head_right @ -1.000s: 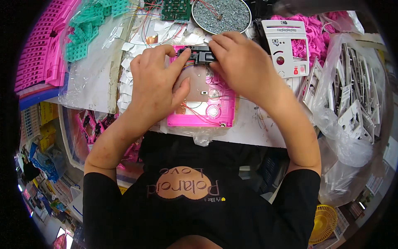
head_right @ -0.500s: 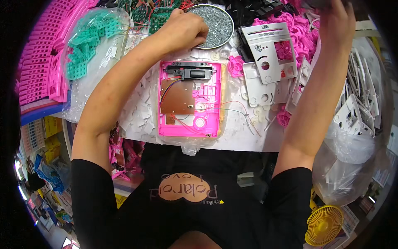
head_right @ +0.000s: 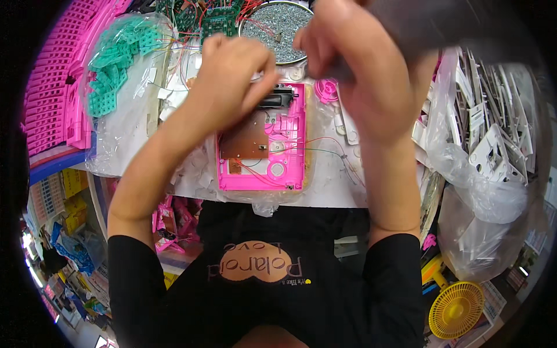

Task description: Assemble a toy cash register by installing components, circuit boards, and securing them with a power screwdriver.

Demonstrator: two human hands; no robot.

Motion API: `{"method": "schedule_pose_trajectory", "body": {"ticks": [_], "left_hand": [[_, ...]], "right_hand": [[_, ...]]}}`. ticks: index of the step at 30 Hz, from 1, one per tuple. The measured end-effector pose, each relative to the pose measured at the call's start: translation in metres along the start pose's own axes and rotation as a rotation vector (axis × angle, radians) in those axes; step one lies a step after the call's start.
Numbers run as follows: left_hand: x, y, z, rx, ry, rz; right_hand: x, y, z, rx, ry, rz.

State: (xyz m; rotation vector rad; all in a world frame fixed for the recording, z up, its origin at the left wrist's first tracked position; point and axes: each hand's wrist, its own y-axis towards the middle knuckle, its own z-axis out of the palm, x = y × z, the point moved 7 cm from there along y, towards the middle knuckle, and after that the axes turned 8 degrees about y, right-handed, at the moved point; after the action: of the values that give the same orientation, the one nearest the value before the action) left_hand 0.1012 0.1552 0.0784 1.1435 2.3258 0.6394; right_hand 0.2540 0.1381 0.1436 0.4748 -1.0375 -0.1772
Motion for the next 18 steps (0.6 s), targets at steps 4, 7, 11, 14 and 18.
{"method": "schedule_pose_trajectory", "body": {"ticks": [4,7,11,14,18], "left_hand": [[-0.027,-0.031,-0.018,0.103,-0.293,-0.114],[-0.027,-0.042,-0.019,0.066,-0.340,-0.151],[-0.027,-0.040,-0.018,0.078,-0.410,-0.200],[-0.025,-0.040,-0.018,0.090,-0.398,-0.214],[-0.029,-0.033,-0.021,0.096,-0.225,-0.166]], "right_hand": [[0.008,-0.020,0.040,0.223,0.053,-0.005],[0.007,-0.021,0.053,0.334,0.060,0.007],[0.004,-0.023,0.050,0.488,0.006,-0.032],[0.007,-0.021,0.057,0.339,0.039,0.035],[0.004,-0.022,0.046,0.228,-0.020,0.040]]}}
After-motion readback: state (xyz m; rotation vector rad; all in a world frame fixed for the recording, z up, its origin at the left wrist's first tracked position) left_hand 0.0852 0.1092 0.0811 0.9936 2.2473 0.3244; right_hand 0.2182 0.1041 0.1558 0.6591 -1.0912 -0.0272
